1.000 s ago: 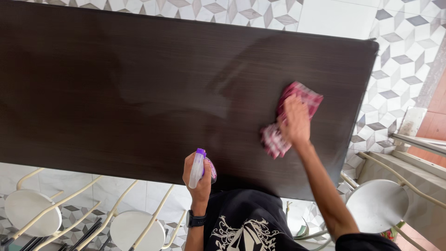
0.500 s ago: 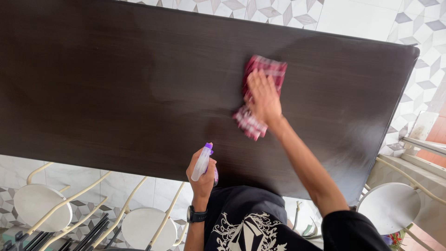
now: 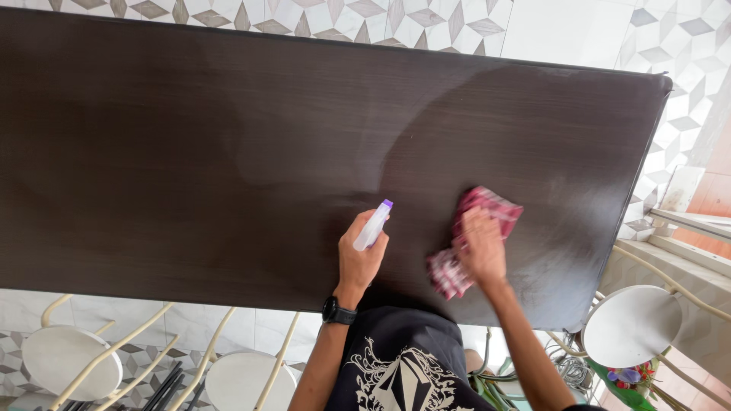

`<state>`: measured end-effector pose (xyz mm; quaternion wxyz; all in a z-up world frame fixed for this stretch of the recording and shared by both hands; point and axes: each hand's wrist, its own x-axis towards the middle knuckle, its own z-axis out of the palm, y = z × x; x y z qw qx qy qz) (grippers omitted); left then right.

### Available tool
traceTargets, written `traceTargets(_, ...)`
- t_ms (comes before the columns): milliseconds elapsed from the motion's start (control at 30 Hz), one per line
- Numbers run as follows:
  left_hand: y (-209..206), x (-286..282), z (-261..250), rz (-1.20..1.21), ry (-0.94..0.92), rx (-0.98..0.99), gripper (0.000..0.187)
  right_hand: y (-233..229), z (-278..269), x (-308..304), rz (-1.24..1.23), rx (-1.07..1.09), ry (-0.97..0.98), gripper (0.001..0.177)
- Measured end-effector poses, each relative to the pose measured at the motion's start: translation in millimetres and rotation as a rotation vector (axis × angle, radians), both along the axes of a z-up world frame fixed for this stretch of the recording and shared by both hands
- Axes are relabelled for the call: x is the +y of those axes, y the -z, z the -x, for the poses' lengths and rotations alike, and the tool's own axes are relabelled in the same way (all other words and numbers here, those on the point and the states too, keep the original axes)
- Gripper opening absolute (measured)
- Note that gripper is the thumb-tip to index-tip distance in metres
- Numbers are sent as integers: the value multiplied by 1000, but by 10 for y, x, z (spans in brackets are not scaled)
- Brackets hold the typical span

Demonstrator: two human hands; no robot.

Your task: The person cleans a long dark table by spraying it with a cleaning solution and wiping it down with a cloth.

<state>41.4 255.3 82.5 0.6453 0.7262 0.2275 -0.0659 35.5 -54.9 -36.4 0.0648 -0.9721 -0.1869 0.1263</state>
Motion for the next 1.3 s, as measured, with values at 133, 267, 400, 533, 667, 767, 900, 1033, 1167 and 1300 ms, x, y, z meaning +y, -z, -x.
traceTargets(133,52,-34,-143,84,8,-39,26,-2,-783,-498,-146,-206,269,72)
traceTargets(267,121,18,-121,203,-32,20,26,-7,-1649,-570,-182,-175,464,68)
traceTargets(400,198,140,43,112,-60,-23,32,-101,-2454,-241,-132,-84,442,70)
traceTargets(533,180,252,323,126,-147,2,34,-255,-2908,585,-47,77,266,72)
traceTargets(667,139,324,557,195,-262,67,34,-371,-2641,1663,-17,42,-161,76)
traceTargets(767,99,328,712,78,-300,26,32,-453,-1972,2126,-132,-50,-449,75)
traceTargets(900,87,255,874,63,-367,-29,33,-357,-883,2212,-261,79,-687,67)
traceTargets(1033,59,111,1037,105,-403,-29,31,-235,92,1937,-141,324,-927,76)
traceTargets(1167,-11,-52,1161,-28,-356,-184,31,-132,553,1535,-91,462,-1113,69)
traceTargets(1300,-87,-281,1328,58,-413,-74,31,-98,495,1247,-254,328,-1066,72)
